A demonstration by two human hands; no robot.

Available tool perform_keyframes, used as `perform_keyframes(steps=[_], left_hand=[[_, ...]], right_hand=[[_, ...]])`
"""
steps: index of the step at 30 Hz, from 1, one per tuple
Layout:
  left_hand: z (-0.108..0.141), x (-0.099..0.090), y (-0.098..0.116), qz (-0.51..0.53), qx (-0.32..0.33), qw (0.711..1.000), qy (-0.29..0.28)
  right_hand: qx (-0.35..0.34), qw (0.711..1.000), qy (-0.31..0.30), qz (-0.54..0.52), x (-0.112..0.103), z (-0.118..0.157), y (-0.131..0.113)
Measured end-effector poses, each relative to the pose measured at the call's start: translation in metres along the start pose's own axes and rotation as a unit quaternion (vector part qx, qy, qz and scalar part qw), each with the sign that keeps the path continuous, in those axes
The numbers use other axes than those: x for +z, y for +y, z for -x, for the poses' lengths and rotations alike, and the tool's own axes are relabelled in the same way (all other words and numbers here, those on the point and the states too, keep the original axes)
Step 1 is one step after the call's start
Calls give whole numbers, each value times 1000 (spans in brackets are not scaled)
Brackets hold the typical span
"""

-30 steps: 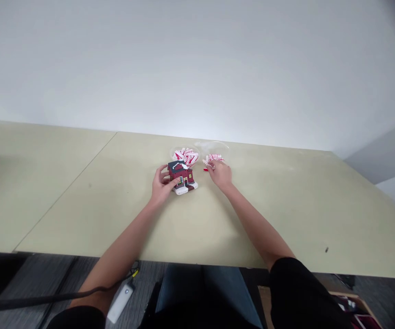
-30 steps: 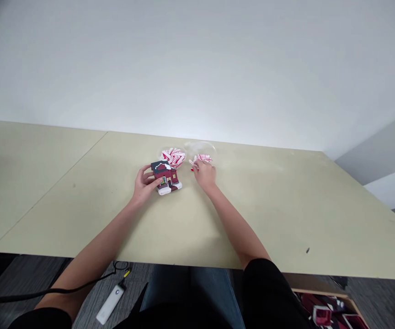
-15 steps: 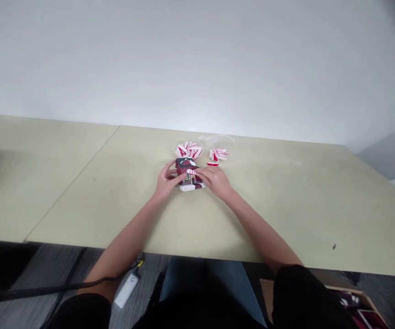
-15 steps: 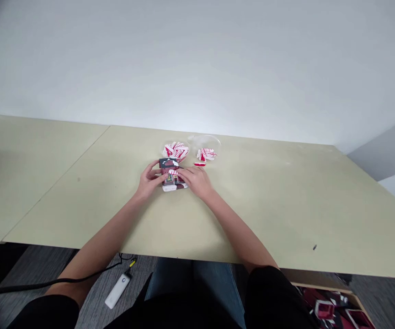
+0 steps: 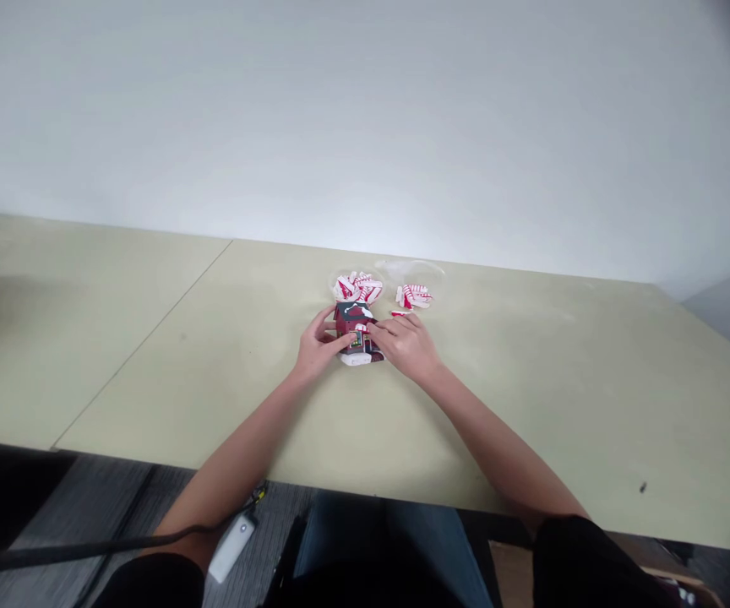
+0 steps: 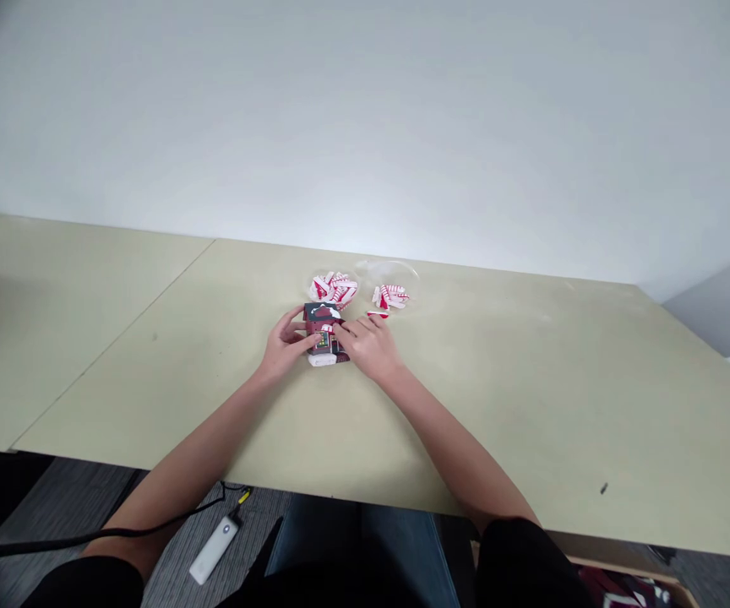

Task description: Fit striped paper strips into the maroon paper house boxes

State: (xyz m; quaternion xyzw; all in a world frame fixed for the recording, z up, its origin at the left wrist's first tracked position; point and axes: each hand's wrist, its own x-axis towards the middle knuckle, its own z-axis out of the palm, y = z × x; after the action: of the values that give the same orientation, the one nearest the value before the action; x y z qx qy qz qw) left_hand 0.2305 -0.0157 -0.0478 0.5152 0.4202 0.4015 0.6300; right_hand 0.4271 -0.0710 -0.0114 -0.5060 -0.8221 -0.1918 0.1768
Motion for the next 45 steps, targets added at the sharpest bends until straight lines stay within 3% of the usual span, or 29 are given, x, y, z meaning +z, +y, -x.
perform_keyframes(steps=[8, 16, 28, 38, 45], left_hand=[[0, 0, 0, 0, 0, 1000, -3], [1, -1, 4, 8, 10, 1000, -27], [-2, -2, -1, 7, 8, 1000, -26], [-4, -1, -6, 2, 16, 999, -29], [-5, 0, -10, 4, 13, 1000, -18]], right_hand=[[-19, 996, 76, -34, 5, -3, 7], [30, 982, 118, -144, 17, -1, 3], [-2, 983, 57, -173, 19, -3, 12], [-35, 997, -7, -75, 18, -7, 12], [-77, 995, 48, -42, 16, -13, 12]])
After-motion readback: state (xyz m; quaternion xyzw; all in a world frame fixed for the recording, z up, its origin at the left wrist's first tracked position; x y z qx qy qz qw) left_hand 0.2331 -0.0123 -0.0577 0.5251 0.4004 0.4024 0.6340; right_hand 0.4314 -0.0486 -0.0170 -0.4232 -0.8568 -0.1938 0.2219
